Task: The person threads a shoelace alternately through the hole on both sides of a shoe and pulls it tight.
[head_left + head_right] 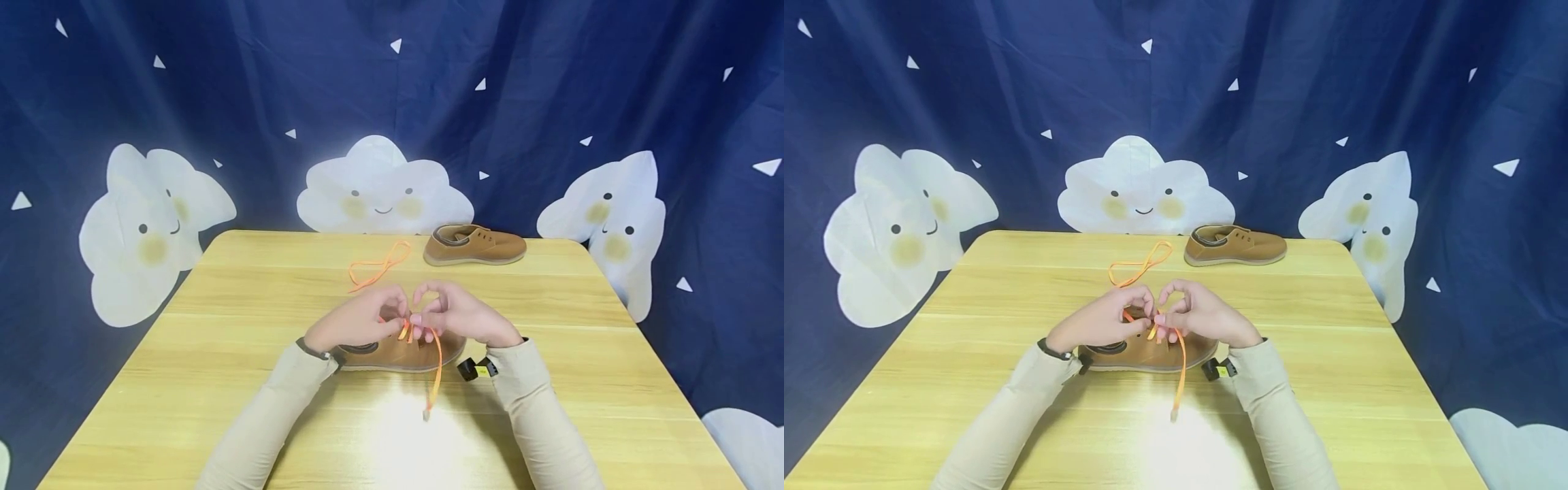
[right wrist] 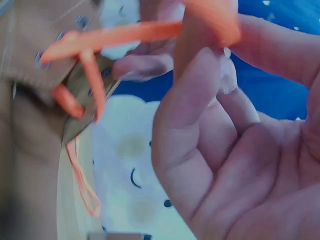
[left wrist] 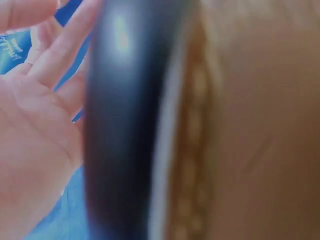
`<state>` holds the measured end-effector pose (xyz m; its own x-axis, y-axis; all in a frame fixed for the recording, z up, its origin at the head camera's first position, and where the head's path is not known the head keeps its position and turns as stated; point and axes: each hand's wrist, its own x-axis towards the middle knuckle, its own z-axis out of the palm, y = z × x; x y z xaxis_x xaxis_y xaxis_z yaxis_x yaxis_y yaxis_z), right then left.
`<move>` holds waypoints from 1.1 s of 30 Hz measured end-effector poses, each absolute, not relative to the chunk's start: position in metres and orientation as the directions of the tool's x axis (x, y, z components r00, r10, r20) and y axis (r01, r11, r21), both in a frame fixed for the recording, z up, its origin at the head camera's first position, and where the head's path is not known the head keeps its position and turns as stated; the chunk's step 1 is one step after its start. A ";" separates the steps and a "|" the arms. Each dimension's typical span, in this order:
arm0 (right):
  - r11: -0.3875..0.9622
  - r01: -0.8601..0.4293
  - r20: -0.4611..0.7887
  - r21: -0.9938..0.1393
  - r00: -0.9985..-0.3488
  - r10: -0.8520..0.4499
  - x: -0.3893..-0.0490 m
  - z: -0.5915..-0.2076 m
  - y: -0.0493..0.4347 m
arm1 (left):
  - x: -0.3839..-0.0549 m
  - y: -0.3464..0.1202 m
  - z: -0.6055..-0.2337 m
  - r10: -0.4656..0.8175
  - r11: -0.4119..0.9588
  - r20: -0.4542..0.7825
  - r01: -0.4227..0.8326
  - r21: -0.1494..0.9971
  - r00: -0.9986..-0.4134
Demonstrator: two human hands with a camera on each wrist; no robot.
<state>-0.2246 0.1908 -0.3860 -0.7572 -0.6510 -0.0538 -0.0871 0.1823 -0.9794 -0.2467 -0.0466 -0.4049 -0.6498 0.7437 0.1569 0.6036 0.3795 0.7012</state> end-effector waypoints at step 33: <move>-0.204 -0.133 0.205 -0.970 -0.897 -0.391 -0.233 -0.397 0.178 | -0.244 -0.046 -0.392 0.702 0.167 0.133 0.343 0.924 -0.699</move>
<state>-0.2326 0.1777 -0.3973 -0.8973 -0.3908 0.2051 -0.1326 -0.2045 -0.9698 -0.2438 -0.0458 -0.3921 -0.6994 0.7022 0.1332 0.3432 0.1666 0.9244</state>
